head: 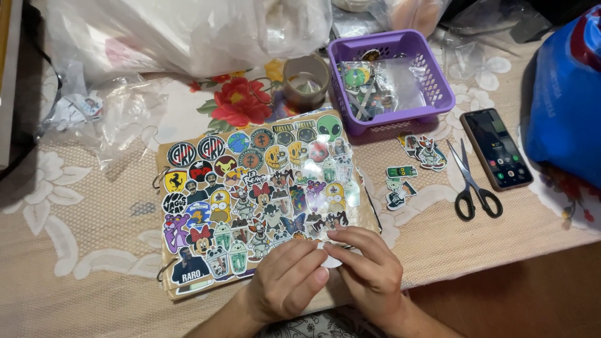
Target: The person applies various stickers to a cardboard sheet, using scissors to cut tape and stickers. They peel stickers from a purple basket and place them on the sheet, occasionally using tape to secure them.
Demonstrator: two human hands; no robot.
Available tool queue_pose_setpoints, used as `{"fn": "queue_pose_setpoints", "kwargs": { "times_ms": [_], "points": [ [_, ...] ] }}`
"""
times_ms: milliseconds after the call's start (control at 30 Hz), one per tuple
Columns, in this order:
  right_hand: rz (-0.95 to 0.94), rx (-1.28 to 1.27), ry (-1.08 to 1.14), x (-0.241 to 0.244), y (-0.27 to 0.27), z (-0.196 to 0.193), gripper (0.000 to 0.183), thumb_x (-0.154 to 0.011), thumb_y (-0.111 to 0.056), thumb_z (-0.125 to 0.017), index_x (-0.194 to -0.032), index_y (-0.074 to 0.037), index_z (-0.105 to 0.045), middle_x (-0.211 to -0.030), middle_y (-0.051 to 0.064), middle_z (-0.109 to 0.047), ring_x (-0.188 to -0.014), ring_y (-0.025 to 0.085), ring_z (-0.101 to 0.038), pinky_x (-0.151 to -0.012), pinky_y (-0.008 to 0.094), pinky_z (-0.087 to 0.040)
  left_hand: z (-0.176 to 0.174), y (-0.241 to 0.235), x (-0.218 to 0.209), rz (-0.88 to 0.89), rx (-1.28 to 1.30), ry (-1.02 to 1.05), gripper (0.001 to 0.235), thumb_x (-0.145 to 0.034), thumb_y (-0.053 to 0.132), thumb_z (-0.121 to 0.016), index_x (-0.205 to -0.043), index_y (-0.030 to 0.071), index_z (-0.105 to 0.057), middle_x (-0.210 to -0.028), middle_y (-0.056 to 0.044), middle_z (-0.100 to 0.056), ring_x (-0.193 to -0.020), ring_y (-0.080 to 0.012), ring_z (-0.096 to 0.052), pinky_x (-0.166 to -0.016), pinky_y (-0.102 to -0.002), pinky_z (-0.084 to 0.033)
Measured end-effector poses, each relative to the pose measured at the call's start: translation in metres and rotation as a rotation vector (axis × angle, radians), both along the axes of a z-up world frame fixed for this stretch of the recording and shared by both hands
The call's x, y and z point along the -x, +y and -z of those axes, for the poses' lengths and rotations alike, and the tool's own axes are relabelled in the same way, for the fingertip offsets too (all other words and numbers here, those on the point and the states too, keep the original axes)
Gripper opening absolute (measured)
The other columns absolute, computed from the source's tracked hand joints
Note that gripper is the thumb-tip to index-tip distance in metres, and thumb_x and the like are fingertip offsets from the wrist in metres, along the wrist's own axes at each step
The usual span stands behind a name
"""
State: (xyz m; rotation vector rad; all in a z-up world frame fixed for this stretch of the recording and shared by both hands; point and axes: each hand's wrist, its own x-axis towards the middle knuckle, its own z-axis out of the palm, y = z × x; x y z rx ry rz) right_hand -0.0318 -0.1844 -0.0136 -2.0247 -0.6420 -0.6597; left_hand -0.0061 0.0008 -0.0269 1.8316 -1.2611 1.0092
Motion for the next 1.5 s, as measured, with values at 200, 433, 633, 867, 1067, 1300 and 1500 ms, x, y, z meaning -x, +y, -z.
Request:
{"fn": "queue_pose_setpoints", "kwargs": {
  "times_ms": [200,433,633,867,1067,1300,1500],
  "points": [
    [0.072,0.054,-0.053,0.000,-0.004,-0.004,0.019,-0.088,-0.007,-0.070,-0.107,-0.003,-0.072,-0.102,0.013,-0.070,-0.091,0.029,-0.068,-0.085,0.038,-0.058,0.009,-0.006,-0.002,-0.004,0.095,0.140,0.066,-0.098,-0.017,-0.047,-0.154,0.004,-0.016,-0.094,-0.018,-0.066,-0.081,-0.0291,-0.061,-0.073,-0.041,-0.056],
    [0.023,-0.331,0.361,-0.018,-0.057,0.022,0.019,-0.086,0.003,-0.070,-0.101,-0.007,-0.075,-0.099,0.013,-0.072,-0.073,0.014,-0.071,-0.060,0.016,-0.066,0.026,-0.006,0.000,-0.049,0.187,0.298,0.109,-0.087,-0.005,-0.081,-0.160,0.007,-0.001,-0.102,-0.021,-0.072,-0.093,-0.0295,-0.073,-0.086,-0.042,-0.063],
    [0.271,-0.469,0.913,-0.044,-0.081,0.013,0.039,-0.084,-0.006,-0.073,-0.122,-0.001,-0.071,-0.095,0.011,-0.072,-0.079,0.018,-0.065,-0.069,0.026,-0.054,0.023,-0.006,-0.002,-0.087,0.177,0.404,0.099,-0.092,-0.003,-0.073,-0.159,0.001,0.000,-0.104,-0.020,-0.070,-0.096,-0.0298,-0.069,-0.095,-0.042,-0.061],
    [0.275,-0.399,1.002,-0.047,-0.074,0.021,0.023,-0.082,-0.005,-0.078,-0.104,-0.001,-0.077,-0.085,0.010,-0.075,-0.079,0.019,-0.069,-0.075,0.029,-0.056,0.028,-0.008,-0.001,-0.093,0.148,0.397,0.098,-0.093,-0.002,-0.072,-0.160,0.004,-0.001,-0.102,-0.015,-0.071,-0.081,-0.0219,-0.065,-0.080,-0.037,-0.058],
    [0.290,-0.272,1.003,-0.052,-0.071,0.018,0.021,-0.080,-0.006,-0.079,-0.101,-0.004,-0.081,-0.088,0.009,-0.080,-0.077,0.016,-0.069,-0.072,0.027,-0.056,0.027,-0.008,0.000,-0.107,0.136,0.406,0.099,-0.093,0.000,-0.073,-0.160,0.005,-0.001,-0.103,-0.014,-0.071,-0.077,-0.0199,-0.064,-0.076,-0.037,-0.056],
    [0.369,-0.157,0.959,-0.050,-0.063,0.009,0.015,-0.081,-0.008,-0.081,-0.095,-0.006,-0.082,-0.076,0.007,-0.080,-0.062,0.011,-0.067,-0.062,0.022,-0.054,0.025,-0.007,0.000,-0.110,0.135,0.406,0.097,-0.093,0.000,-0.072,-0.160,0.005,-0.002,-0.104,-0.014,-0.071,-0.078,-0.0202,-0.064,-0.075,-0.036,-0.055],
    [0.371,-0.114,0.931,-0.048,-0.058,0.003,0.012,-0.083,-0.009,-0.079,-0.095,-0.006,-0.081,-0.071,0.006,-0.078,-0.060,0.011,-0.067,-0.062,0.022,-0.056,0.024,-0.007,0.000,-0.114,0.138,0.407,0.097,-0.093,0.001,-0.073,-0.160,0.005,-0.003,-0.105,-0.014,-0.071,-0.075,-0.0186,-0.064,-0.074,-0.036,-0.054]
  ]
}}
